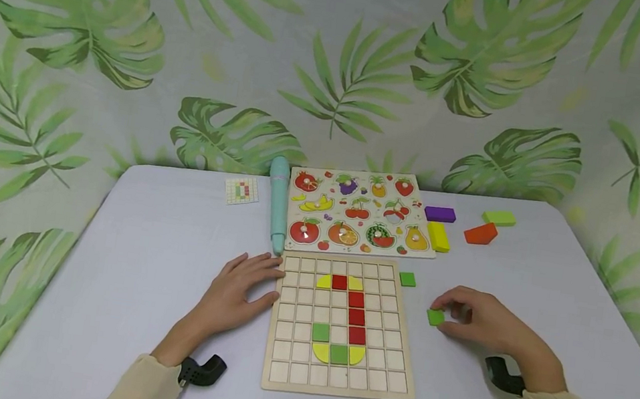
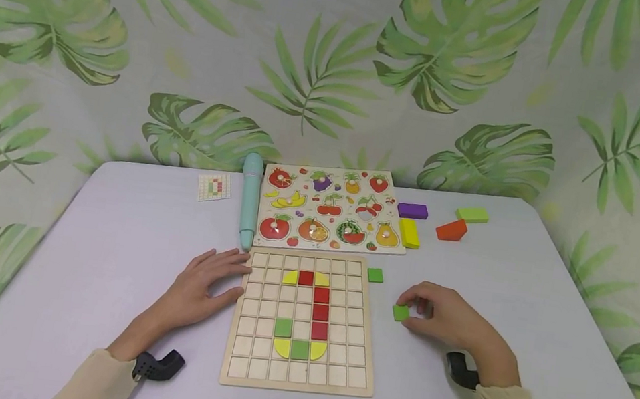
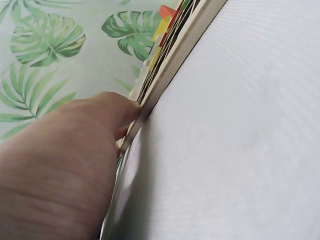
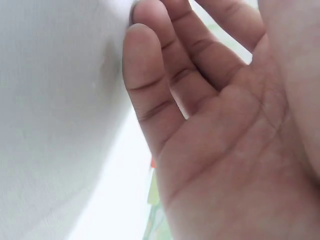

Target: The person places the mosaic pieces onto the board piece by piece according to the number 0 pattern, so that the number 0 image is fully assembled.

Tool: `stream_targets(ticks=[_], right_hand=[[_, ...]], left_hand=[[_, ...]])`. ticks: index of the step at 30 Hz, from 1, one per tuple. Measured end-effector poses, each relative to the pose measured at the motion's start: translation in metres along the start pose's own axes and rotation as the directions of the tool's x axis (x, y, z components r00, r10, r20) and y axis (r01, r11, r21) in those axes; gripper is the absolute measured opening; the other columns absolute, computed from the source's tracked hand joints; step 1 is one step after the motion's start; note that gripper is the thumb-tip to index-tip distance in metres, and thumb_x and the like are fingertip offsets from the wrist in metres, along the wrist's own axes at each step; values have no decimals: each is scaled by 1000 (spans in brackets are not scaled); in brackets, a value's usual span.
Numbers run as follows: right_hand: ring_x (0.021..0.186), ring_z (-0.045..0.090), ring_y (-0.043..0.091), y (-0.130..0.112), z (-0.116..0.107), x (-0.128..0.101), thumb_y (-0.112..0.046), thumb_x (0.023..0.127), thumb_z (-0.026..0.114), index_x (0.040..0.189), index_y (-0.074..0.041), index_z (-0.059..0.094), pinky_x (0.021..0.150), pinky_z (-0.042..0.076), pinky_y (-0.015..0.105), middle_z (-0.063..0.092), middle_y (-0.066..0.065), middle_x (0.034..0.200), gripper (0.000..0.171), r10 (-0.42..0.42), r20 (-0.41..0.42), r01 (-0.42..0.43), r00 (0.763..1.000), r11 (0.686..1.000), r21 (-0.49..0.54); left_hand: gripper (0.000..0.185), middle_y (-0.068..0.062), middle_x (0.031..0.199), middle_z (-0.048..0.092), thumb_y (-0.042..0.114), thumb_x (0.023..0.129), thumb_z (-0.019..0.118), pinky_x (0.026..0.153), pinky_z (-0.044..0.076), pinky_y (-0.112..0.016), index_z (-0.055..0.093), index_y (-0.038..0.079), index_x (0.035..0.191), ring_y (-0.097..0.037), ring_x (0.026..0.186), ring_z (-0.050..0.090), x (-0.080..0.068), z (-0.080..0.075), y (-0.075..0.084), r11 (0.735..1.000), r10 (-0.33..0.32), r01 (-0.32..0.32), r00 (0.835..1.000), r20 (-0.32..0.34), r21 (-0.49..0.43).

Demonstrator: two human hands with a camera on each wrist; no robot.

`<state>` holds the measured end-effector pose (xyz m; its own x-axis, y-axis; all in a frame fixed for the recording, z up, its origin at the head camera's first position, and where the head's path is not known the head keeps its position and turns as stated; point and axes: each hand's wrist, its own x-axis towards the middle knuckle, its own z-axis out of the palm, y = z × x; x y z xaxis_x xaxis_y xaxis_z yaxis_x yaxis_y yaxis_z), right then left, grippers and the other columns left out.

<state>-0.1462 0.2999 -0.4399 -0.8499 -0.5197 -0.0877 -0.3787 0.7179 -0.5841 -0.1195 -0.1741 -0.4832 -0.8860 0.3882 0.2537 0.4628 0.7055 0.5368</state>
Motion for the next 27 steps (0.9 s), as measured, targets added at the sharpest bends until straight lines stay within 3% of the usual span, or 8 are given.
stream_targets(ticks=[6, 13, 27], right_hand=[[80, 53, 7, -12, 8, 7, -19, 87, 84, 116, -16, 74, 65, 48, 20, 64, -10, 97, 31, -29, -25, 29, 999, 1000, 8], [78, 52, 8, -32, 17, 19, -20, 88, 82, 117, -22, 76, 65, 46, 21, 62, -10, 95, 29, -1, -29, 0, 1000, 1000, -4], [88, 58, 12, -79, 37, 43, -20, 88, 82, 118, -21, 77, 73, 54, 25, 65, -12, 106, 30, -112, -95, 114, 989, 994, 7]], left_hand=[[42, 1, 153, 55, 32, 96, 73, 126, 23, -55, 68, 18, 136, -24, 150, 42, -1, 1, 0, 1000, 3, -3, 1000, 1, -6], [42, 1, 153, 56, 32, 96, 73, 126, 24, -55, 68, 18, 135, -25, 149, 43, -1, 1, -1, 1000, 15, -15, 1000, -8, 2], [41, 1, 152, 56, 32, 96, 73, 126, 24, -55, 68, 19, 135, -24, 149, 43, 0, 0, -1, 1000, 11, -11, 1000, -12, 5]])
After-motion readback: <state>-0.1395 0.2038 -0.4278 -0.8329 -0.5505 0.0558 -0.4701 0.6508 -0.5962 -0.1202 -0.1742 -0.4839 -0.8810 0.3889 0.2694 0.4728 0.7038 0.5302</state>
